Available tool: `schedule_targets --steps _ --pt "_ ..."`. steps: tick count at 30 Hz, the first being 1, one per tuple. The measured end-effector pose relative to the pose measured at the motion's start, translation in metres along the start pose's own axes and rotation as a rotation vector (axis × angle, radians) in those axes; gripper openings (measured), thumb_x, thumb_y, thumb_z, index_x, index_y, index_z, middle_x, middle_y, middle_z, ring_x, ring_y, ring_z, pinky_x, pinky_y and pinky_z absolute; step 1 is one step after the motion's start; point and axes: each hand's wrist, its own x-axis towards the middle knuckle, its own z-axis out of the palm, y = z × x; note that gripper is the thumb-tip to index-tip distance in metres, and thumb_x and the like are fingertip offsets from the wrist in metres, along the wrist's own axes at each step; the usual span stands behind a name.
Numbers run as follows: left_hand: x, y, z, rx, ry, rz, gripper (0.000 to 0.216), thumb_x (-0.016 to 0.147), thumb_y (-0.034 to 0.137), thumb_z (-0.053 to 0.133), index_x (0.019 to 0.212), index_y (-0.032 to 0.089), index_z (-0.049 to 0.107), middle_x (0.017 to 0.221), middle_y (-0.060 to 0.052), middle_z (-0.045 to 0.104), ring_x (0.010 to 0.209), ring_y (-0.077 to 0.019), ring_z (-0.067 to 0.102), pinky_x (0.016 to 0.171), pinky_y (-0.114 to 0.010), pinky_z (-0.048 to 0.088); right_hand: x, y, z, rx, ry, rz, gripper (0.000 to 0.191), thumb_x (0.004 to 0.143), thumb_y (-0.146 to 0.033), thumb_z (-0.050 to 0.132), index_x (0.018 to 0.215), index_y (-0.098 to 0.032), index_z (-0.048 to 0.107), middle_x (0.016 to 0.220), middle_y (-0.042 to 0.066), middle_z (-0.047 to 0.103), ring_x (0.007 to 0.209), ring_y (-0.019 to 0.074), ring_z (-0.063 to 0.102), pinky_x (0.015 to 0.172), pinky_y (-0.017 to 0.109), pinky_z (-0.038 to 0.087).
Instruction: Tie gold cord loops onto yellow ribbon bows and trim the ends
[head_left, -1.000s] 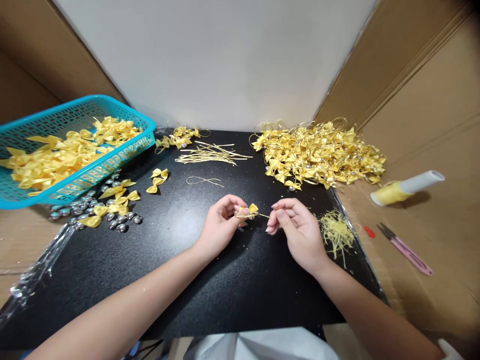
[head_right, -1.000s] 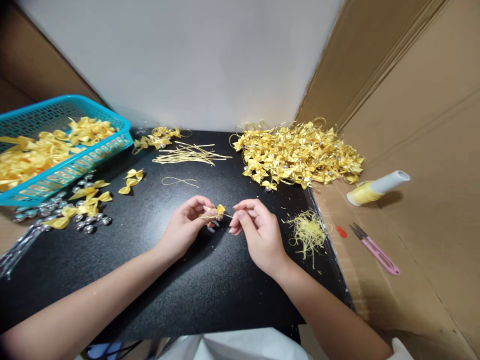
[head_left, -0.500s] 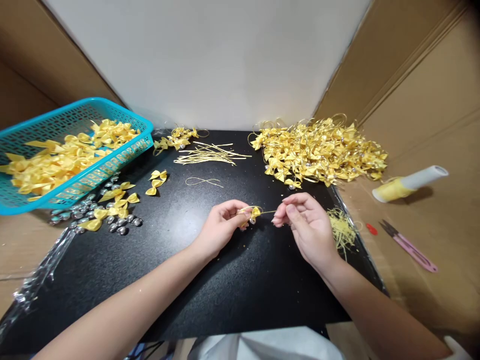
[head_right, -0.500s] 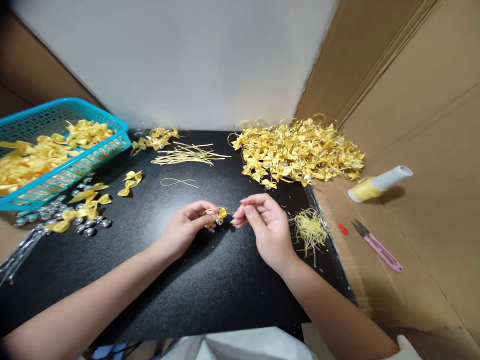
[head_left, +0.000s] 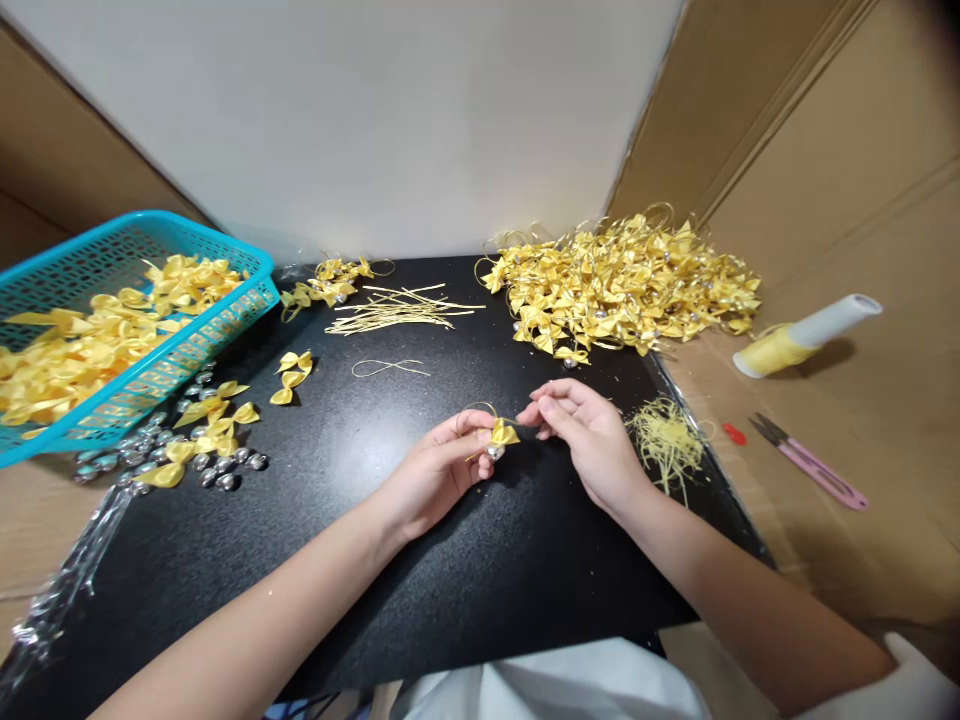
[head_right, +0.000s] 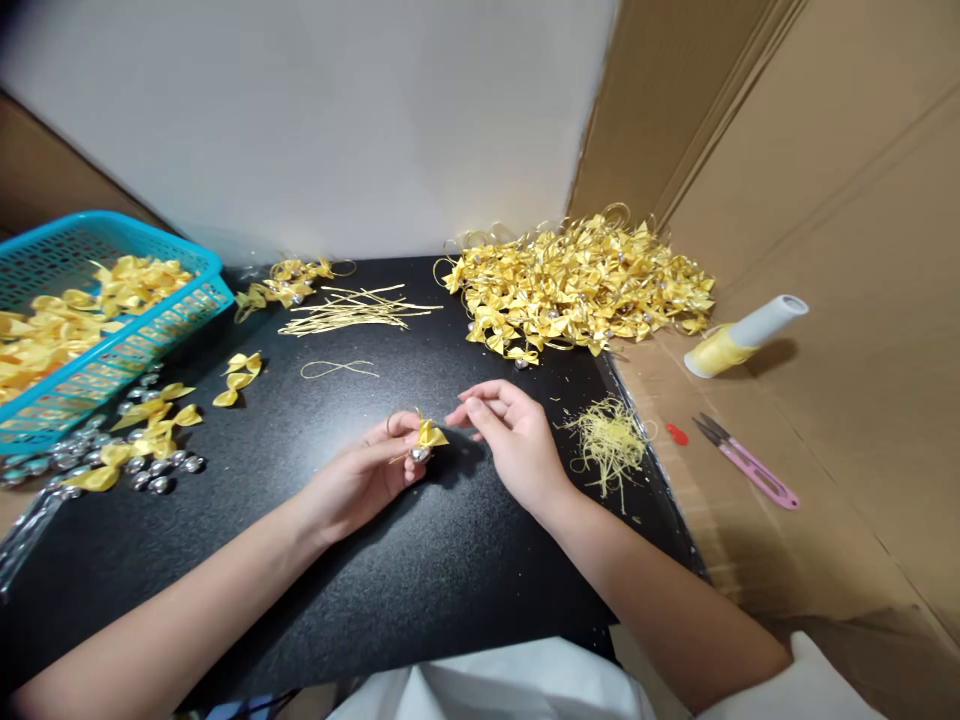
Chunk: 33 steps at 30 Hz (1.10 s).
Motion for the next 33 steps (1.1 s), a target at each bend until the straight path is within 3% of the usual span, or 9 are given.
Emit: schedule_targets --steps 3,8,12,17,22,28,33 --pt "0.0 0.0 0.0 -0.034 0.034 0.0 0.024 0.059 0.019 0.085 0.075 0.016 0.068 0.067 0.001 0.065 0.052 -0.0047 0.053 0.052 -0.016 0.047 -0.003 0.0 0.0 0.023 -0.096 0.038 0.02 0.082 -0.039 0.067 0.084 -0.02 0.063 0.073 0.0 0.072 0.073 0.0129 0.069 0.074 0.028 0.056" --pt "-0.002 -0.003 -0.001 0.028 0.078 0.128 0.022 0.062 0.023 0.085 0.076 0.016 0.07 0.068 0.001 0.066 0.055 -0.0054 0.054 0.054 -0.017 0.046 -0.008 -0.005 0.003 0.075 -0.113 0.049 0.02 0.082 -0.039 0.069 0.084 -0.021 0.063 0.075 0.0 0.072 0.073 0.0126 0.07 0.068 0.026 0.057" --pt "-0.003 -0.006 -0.004 0.233 0.073 0.263 0.016 0.071 0.028 0.078 0.08 0.016 0.073 0.072 -0.001 0.067 0.06 -0.0083 0.056 0.058 -0.02 0.047 -0.012 -0.004 0.007 -0.034 -0.111 -0.031 0.016 0.084 -0.036 0.067 0.084 -0.02 0.064 0.077 0.002 0.074 0.076 0.0151 0.072 0.074 0.03 0.059" --pt "-0.005 -0.002 -0.005 0.569 0.144 0.408 0.013 0.075 0.027 0.073 0.083 0.017 0.077 0.075 -0.003 0.069 0.061 -0.0108 0.058 0.059 -0.023 0.049 -0.014 -0.005 0.005 -0.134 -0.026 -0.178 0.013 0.087 -0.033 0.064 0.084 -0.02 0.064 0.073 0.002 0.073 0.07 0.0153 0.072 0.069 0.03 0.06" --pt "-0.005 0.001 -0.005 0.762 0.198 0.519 0.012 0.076 0.023 0.069 0.082 0.018 0.078 0.071 -0.003 0.067 0.061 -0.0123 0.059 0.058 -0.023 0.048 -0.015 -0.008 0.001 -0.158 0.007 -0.266 0.01 0.089 -0.03 0.063 0.086 -0.021 0.065 0.07 0.0 0.071 0.066 0.0139 0.07 0.064 0.028 0.059" --pt "-0.002 0.0 -0.006 0.794 0.196 0.519 0.012 0.077 0.023 0.069 0.081 0.017 0.078 0.07 -0.003 0.067 0.06 -0.0122 0.059 0.057 -0.023 0.046 -0.015 -0.008 0.001 -0.101 0.008 -0.271 0.007 0.088 -0.028 0.064 0.085 -0.022 0.066 0.069 -0.001 0.07 0.066 0.0127 0.069 0.066 0.027 0.059" --pt "0.0 -0.001 -0.008 0.591 0.138 0.388 0.014 0.076 0.026 0.072 0.085 0.017 0.077 0.075 -0.003 0.071 0.061 -0.0105 0.059 0.059 -0.022 0.048 -0.014 -0.009 0.002 -0.061 -0.044 -0.247 0.005 0.086 -0.028 0.067 0.086 -0.023 0.067 0.074 0.0 0.073 0.071 0.0139 0.072 0.07 0.028 0.061"
